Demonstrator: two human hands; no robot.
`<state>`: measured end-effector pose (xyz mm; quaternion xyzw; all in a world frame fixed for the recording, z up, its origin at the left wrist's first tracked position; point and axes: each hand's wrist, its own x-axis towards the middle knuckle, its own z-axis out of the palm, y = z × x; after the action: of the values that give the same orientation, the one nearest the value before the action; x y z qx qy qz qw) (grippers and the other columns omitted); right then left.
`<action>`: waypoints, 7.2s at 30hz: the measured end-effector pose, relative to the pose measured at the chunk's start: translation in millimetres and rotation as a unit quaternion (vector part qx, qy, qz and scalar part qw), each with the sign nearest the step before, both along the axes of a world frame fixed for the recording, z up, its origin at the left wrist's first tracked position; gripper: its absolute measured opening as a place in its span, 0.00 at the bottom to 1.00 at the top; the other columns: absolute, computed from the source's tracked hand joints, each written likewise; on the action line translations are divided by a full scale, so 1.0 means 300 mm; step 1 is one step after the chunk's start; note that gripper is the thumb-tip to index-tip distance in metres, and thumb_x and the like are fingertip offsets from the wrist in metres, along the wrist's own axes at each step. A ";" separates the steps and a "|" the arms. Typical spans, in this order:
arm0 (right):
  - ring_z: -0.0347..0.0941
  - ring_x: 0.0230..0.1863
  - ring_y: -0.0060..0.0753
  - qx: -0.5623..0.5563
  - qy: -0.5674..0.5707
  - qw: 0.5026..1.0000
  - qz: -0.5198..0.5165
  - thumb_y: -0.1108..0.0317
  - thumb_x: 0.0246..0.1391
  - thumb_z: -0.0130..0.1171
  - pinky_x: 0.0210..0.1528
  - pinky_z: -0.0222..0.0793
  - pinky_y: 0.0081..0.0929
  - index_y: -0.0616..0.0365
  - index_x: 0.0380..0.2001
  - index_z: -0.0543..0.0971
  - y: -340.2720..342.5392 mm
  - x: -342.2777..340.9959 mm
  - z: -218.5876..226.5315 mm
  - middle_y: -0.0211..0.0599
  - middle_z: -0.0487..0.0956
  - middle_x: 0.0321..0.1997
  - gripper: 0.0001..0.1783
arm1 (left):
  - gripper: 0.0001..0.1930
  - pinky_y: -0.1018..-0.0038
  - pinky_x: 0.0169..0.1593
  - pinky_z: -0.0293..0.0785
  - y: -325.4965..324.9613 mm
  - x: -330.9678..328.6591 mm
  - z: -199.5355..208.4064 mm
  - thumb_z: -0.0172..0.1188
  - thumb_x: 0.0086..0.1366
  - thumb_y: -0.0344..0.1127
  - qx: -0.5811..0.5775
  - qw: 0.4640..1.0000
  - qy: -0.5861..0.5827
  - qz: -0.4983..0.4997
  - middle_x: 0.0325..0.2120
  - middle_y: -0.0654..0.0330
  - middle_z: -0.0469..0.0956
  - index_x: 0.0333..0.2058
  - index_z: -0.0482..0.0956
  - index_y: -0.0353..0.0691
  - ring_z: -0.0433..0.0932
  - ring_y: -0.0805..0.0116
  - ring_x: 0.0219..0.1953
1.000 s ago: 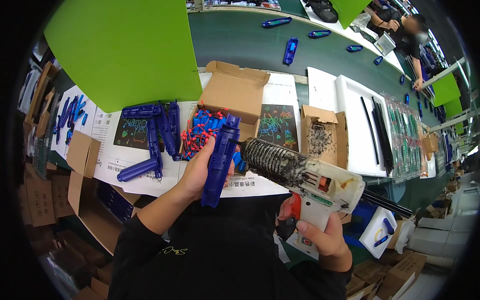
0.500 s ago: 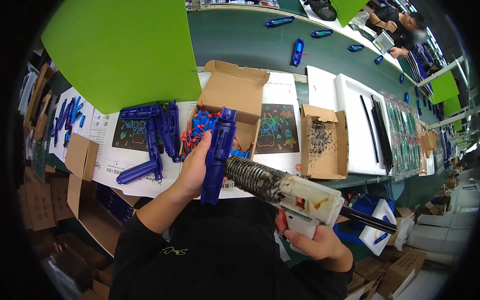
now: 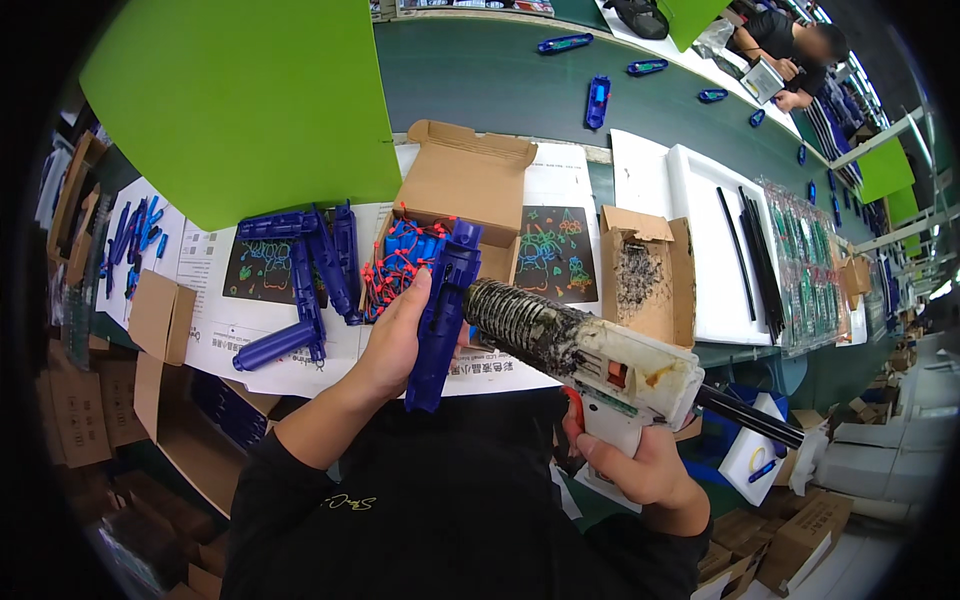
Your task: The recorder is assembling blue plastic electronic components, inserting red and blue wires, and using a hot air gun to shrink tubing or dry glue on an assembly line.
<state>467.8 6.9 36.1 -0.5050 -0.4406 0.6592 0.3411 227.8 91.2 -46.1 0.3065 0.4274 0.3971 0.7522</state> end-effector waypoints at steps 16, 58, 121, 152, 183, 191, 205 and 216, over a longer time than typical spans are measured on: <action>0.70 0.43 0.28 -0.034 -0.048 0.998 0.013 0.77 0.42 0.54 0.45 0.67 0.24 0.68 0.51 0.63 -0.014 -0.016 0.072 0.40 0.73 0.42 0.28 | 0.29 0.79 0.28 0.70 0.022 0.008 -0.028 0.32 0.69 0.56 0.045 0.998 0.015 0.035 0.22 0.60 0.74 0.46 0.72 0.37 0.72 0.75 0.22; 0.73 0.15 0.36 0.100 -0.043 0.932 -0.345 0.59 0.50 0.48 0.16 0.72 0.25 0.73 0.55 0.58 -0.002 0.384 -0.136 0.64 0.72 0.47 0.33 | 0.22 0.82 0.16 0.64 -0.037 -0.490 0.087 0.35 0.70 0.47 0.200 0.929 -0.184 0.252 0.21 0.63 0.63 0.49 0.62 0.32 0.64 0.76 0.22; 0.76 0.33 0.25 0.107 0.053 0.981 -0.156 0.76 0.51 0.57 0.34 0.73 0.17 0.69 0.41 0.73 0.162 -0.191 -0.250 0.47 0.79 0.38 0.13 | 0.28 0.77 0.41 0.70 -0.096 0.030 -0.012 0.66 0.53 0.37 0.194 0.977 0.077 -0.037 0.34 0.61 0.71 0.49 0.64 0.36 0.71 0.77 0.36; 0.60 0.33 0.19 0.307 -0.114 0.927 -0.182 0.74 0.41 0.66 0.35 0.57 0.16 0.57 0.35 0.79 0.126 -0.282 -0.318 0.30 0.67 0.36 0.13 | 0.23 0.81 0.24 0.69 -0.112 0.080 -0.070 0.28 0.71 0.50 0.112 0.991 0.036 -0.058 0.24 0.62 0.71 0.43 0.67 0.39 0.72 0.76 0.21; 0.71 0.47 0.34 0.146 0.050 0.987 0.035 0.69 0.54 0.54 0.53 0.65 0.32 0.68 0.48 0.68 0.193 -0.290 -0.130 0.47 0.69 0.53 0.20 | 0.22 0.74 0.25 0.69 -0.128 0.027 0.073 0.51 0.63 0.34 0.132 0.981 -0.082 -0.117 0.22 0.57 0.72 0.54 0.58 0.36 0.74 0.69 0.22; 0.71 0.50 0.42 0.223 0.086 0.962 0.130 0.65 0.53 0.54 0.53 0.66 0.38 0.67 0.43 0.70 0.512 -0.397 0.017 0.52 0.75 0.46 0.17 | 0.32 0.65 0.57 0.59 -0.057 -0.173 0.137 0.52 0.61 0.37 0.400 0.893 0.202 0.041 0.51 0.41 0.64 0.58 0.50 0.27 0.65 0.48 0.55; 0.76 0.40 0.41 0.261 -0.495 0.809 -0.180 0.66 0.46 0.61 0.38 0.74 0.37 0.69 0.45 0.72 1.816 0.213 -0.625 0.50 0.76 0.43 0.24 | 0.27 0.64 0.51 0.63 -0.226 -0.711 -0.089 0.66 0.44 0.33 0.305 0.678 0.666 0.065 0.42 0.52 0.70 0.46 0.71 0.36 0.66 0.54 0.48; 0.73 0.24 0.22 0.161 -0.209 0.958 0.115 0.61 0.56 0.52 0.25 0.67 0.18 0.58 0.41 0.73 0.704 -0.426 -0.030 0.34 0.78 0.27 0.14 | 0.16 0.55 0.53 0.63 -0.091 -0.578 0.043 0.67 0.42 0.23 0.580 0.656 0.452 0.169 0.42 0.59 0.76 0.24 0.67 0.44 0.67 0.47 0.54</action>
<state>340.1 218.0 27.2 -0.5161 -0.6569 0.4944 0.2402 54.5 63.8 -33.1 0.7446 0.4415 0.4976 0.0554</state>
